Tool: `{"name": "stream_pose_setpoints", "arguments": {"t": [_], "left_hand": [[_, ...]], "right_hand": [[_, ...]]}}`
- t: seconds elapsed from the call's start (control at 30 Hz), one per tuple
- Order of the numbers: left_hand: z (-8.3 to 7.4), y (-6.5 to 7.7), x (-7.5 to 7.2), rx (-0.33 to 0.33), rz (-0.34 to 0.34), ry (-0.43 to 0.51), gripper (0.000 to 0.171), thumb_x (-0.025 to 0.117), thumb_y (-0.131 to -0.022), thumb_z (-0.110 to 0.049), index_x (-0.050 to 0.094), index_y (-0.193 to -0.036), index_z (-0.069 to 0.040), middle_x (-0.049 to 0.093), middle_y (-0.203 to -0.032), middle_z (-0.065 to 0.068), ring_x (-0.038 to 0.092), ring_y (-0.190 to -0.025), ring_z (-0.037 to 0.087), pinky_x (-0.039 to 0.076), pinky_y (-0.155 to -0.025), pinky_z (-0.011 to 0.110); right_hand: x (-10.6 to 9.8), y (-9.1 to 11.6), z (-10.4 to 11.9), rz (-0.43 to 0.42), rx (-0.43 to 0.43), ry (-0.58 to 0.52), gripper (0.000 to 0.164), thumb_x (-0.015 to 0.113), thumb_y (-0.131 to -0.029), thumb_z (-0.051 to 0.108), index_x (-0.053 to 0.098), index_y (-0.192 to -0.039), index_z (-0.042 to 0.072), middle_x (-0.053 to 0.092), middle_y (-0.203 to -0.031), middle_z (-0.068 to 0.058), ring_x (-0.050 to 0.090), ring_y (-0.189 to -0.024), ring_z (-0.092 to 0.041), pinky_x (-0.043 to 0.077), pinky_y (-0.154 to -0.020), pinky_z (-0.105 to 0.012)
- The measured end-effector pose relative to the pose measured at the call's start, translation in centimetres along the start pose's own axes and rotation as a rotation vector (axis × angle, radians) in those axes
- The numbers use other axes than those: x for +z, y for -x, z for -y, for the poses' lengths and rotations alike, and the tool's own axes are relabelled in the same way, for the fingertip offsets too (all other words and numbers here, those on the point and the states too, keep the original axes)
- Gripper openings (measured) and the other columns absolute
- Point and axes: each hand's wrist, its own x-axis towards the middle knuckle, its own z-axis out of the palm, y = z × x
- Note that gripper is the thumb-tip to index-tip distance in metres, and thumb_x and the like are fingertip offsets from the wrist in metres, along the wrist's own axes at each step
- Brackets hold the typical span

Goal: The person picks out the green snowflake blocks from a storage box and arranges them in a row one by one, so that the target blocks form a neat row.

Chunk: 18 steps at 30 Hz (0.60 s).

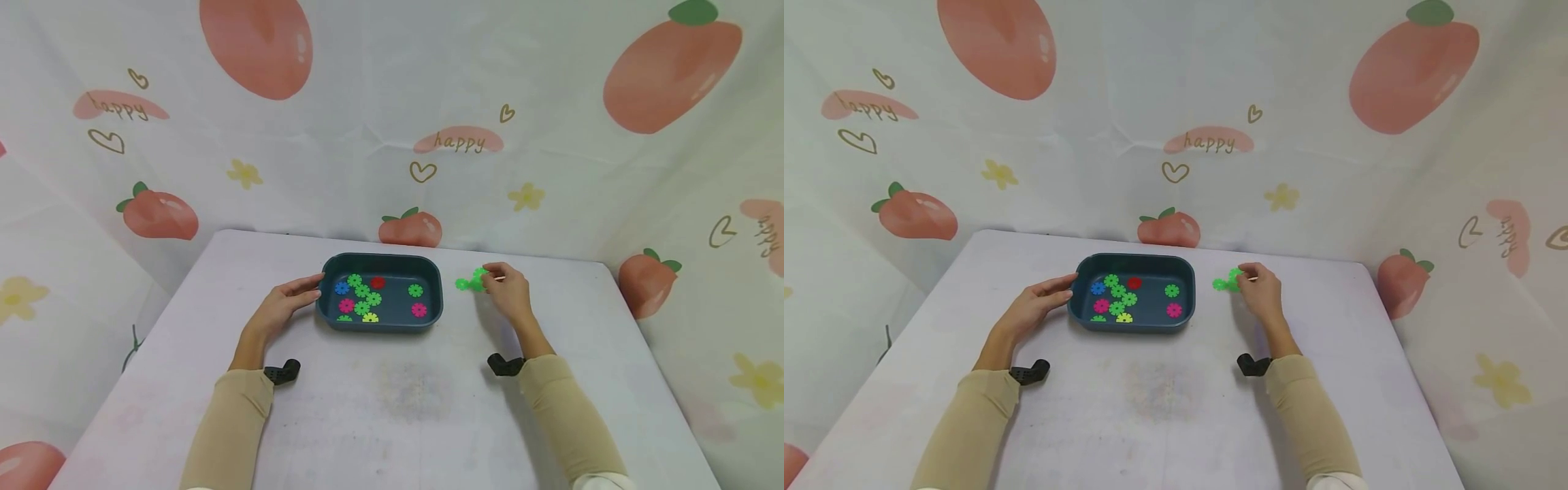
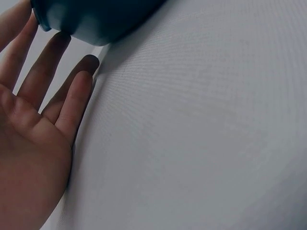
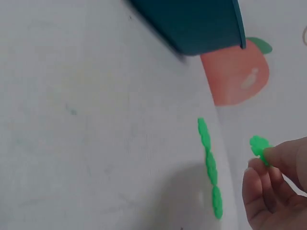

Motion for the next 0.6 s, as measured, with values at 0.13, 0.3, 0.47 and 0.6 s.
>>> {"name": "stream_pose_setpoints", "arguments": {"t": [0.13, 0.3, 0.47, 0.6], "left_hand": [[-0.1, 0.0, 0.0, -0.006, -0.001, 0.003, 0.063, 0.074, -0.093, -0.043, 0.054, -0.148, -0.022, 0.046, -0.161, 0.002, 0.035, -0.152, 0.023, 0.026, -0.129, 0.05], [-0.2, 0.2, -0.1, -0.004, 0.007, -0.002, 0.063, 0.072, -0.094, -0.042, 0.052, -0.15, -0.021, 0.043, -0.162, 0.004, 0.033, -0.154, 0.025, 0.024, -0.129, 0.051], [-0.2, 0.2, -0.1, -0.001, 0.016, -0.001, 0.063, 0.072, -0.095, -0.04, 0.051, -0.151, -0.019, 0.043, -0.163, 0.004, 0.033, -0.154, 0.025, 0.024, -0.129, 0.051], [-0.2, 0.1, -0.1, 0.002, 0.02, 0.003, 0.063, 0.071, -0.096, -0.039, 0.051, -0.151, -0.018, 0.043, -0.163, 0.005, 0.033, -0.154, 0.025, 0.024, -0.129, 0.051]], "right_hand": [[-0.5, -0.3, -0.8, -0.02, 0.017, 0.048, 0.03, 0.06, -0.097, 0.016, 0.07, -0.123, 0.005, 0.069, -0.106, -0.014, 0.066, -0.074, -0.004, 0.052, -0.064, -0.014], [-1.1, -0.5, -1.7, -0.024, 0.044, 0.112, 0.032, 0.057, -0.097, 0.016, 0.07, -0.124, 0.004, 0.069, -0.106, -0.014, 0.061, -0.069, 0.0, 0.049, -0.062, -0.017], [-1.7, -0.6, -2.4, -0.04, 0.089, 0.136, 0.034, 0.056, -0.096, 0.015, 0.07, -0.125, 0.004, 0.069, -0.103, -0.013, 0.058, -0.069, -0.004, 0.046, -0.062, -0.019], [-2.2, -0.6, -2.8, -0.056, 0.103, 0.159, 0.034, 0.056, -0.096, 0.015, 0.07, -0.125, 0.003, 0.071, -0.103, -0.015, 0.058, -0.069, -0.006, 0.046, -0.062, -0.019]]}}
